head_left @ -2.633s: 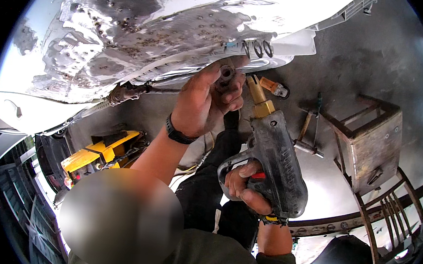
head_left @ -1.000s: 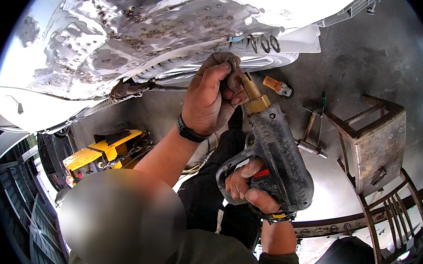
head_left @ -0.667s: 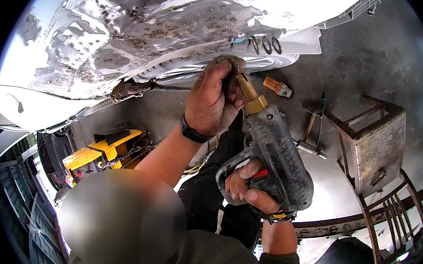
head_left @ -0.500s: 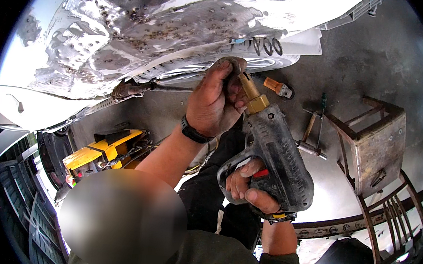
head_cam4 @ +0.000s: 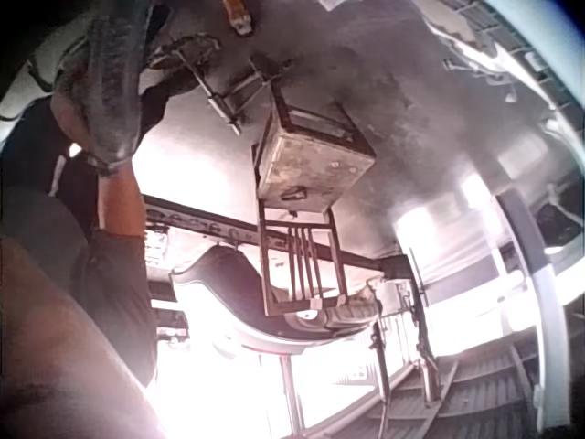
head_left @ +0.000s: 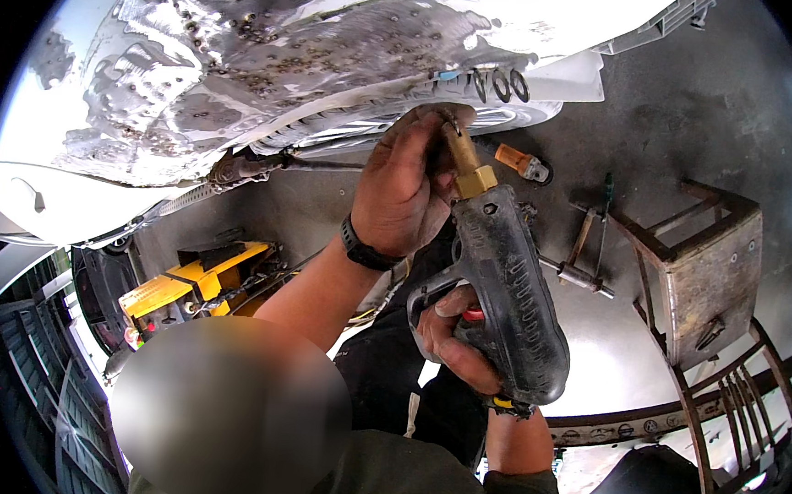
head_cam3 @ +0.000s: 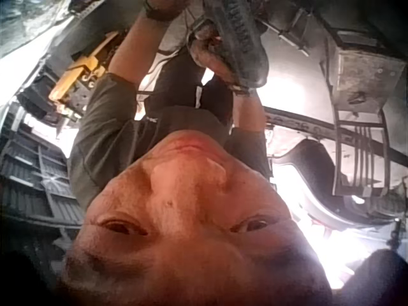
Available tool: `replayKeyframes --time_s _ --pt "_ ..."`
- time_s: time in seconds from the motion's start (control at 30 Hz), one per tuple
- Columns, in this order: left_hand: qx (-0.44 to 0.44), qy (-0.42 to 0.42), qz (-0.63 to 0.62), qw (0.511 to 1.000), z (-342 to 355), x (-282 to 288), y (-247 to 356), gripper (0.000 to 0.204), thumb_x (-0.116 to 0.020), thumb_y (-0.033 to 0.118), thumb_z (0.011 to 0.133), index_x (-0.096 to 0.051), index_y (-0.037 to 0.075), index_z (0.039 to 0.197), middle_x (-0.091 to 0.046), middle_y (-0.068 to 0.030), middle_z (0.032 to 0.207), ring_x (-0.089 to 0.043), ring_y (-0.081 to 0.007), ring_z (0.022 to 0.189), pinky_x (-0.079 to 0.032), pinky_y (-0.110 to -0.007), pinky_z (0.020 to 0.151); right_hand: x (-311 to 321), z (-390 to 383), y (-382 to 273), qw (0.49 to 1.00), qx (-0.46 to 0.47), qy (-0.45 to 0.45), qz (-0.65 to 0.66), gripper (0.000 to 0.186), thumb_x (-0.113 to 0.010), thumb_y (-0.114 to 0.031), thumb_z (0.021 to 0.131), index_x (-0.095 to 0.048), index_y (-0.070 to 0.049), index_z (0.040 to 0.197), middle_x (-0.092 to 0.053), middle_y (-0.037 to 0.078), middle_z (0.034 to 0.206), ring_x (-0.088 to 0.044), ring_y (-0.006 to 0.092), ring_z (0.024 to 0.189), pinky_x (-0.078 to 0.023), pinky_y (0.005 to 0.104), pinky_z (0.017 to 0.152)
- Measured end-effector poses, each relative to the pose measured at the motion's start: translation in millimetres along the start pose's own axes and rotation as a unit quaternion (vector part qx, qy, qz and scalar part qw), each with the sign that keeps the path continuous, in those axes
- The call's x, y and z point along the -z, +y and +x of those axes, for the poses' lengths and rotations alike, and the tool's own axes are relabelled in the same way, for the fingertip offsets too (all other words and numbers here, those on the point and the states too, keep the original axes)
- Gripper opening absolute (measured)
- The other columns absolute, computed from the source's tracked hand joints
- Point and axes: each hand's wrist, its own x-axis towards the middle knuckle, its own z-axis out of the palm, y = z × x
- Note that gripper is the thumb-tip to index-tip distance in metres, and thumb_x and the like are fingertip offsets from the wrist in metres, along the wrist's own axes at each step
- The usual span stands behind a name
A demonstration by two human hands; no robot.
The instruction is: The person welds metal rings onto a car fender using a spot welding gun, passes a metal rod through the rings to pull out dents with a slide hammer, and taps the panel with a hammer.
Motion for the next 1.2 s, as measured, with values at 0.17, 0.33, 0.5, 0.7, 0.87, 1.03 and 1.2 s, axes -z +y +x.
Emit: replayKeyframes --time_s 0.17,0.33,0.5,0.7,0.87,1.03,1.2 --pt "-0.107 0.070 0.293 0.948 1 -26 13 0.026 -0.050 0.019 0.106 -0.064 0.005 0.123 -0.064 -0.0017 0.096 -0.056 -0.0082 0.081 -0.046 -0.023 0.072 15 -37 17 0.899 -0.137 0.226 0.349 0.037 -0.079 -0.012 0.087 -0.062 0.000 0.117 -0.067 0.008 0.102 -0.065 0.0119 0.094 -0.052 0.0213 0.090" --pt "-0.032 0.105 0.056 0.992 4 -43 23 0.025 -0.052 0.019 0.105 -0.064 0.001 0.118 -0.061 0.0005 0.087 -0.047 -0.0050 0.070 -0.042 -0.020 0.066 13 -15 11 0.994 -0.054 0.071 0.066 0.038 -0.058 -0.037 0.101 -0.060 -0.004 0.119 -0.062 0.011 0.104 -0.061 0.0203 0.094 -0.050 0.0404 0.082" --pt "0.003 0.095 -0.022 0.995 4 -38 25 0.023 -0.054 0.019 0.104 -0.064 0.000 0.112 -0.057 0.0004 0.083 -0.046 -0.0065 0.068 -0.041 -0.024 0.066 -4 -3 -4 0.846 -0.192 0.322 0.379 0.035 -0.077 -0.015 0.089 -0.063 -0.003 0.119 -0.067 0.006 0.100 -0.065 0.0123 0.090 -0.053 0.0204 0.085" --pt "0.037 0.117 -0.003 0.992 2 -40 29 0.024 -0.054 0.028 0.103 -0.063 0.005 0.105 -0.053 0.0000 0.078 -0.047 -0.0101 0.068 -0.042 -0.030 0.065 -3 2 1 0.997 0.033 0.065 -0.014 0.044 -0.078 -0.022 0.090 -0.058 -0.006 0.124 -0.056 0.002 0.068 -0.054 0.0137 0.059 -0.046 0.0301 0.059" --pt "0.099 0.117 0.026 0.988 10 -17 21 0.033 -0.050 0.040 0.103 -0.065 0.011 0.102 -0.065 -0.0041 0.088 -0.060 -0.0161 0.078 -0.048 -0.030 0.075 11 -8 0 1.000 -0.010 0.016 0.004 0.045 -0.078 -0.025 0.091 -0.056 -0.008 0.127 -0.058 0.002 0.080 -0.057 0.0126 0.070 -0.048 0.0300 0.067" --pt "0.076 0.103 0.011 0.992 13 -14 14 0.033 -0.049 0.039 0.104 -0.061 0.009 0.100 -0.065 -0.0050 0.087 -0.061 -0.0171 0.078 -0.048 -0.030 0.075 9 -26 4 0.996 -0.032 0.072 -0.044 0.050 -0.080 -0.024 0.088 -0.056 -0.007 0.129 -0.061 0.003 0.093 -0.059 0.0109 0.081 -0.049 0.0289 0.077" --pt "-0.030 0.096 0.226 0.969 10 -15 12 0.031 -0.049 0.038 0.106 -0.060 0.009 0.104 -0.064 -0.0055 0.092 -0.061 -0.0175 0.079 -0.050 -0.031 0.078 4 -1 1 0.998 0.023 0.035 -0.049 0.046 -0.080 -0.022 0.088 -0.057 -0.005 0.125 -0.059 0.002 0.077 -0.058 0.0132 0.067 -0.049 0.0322 0.067"
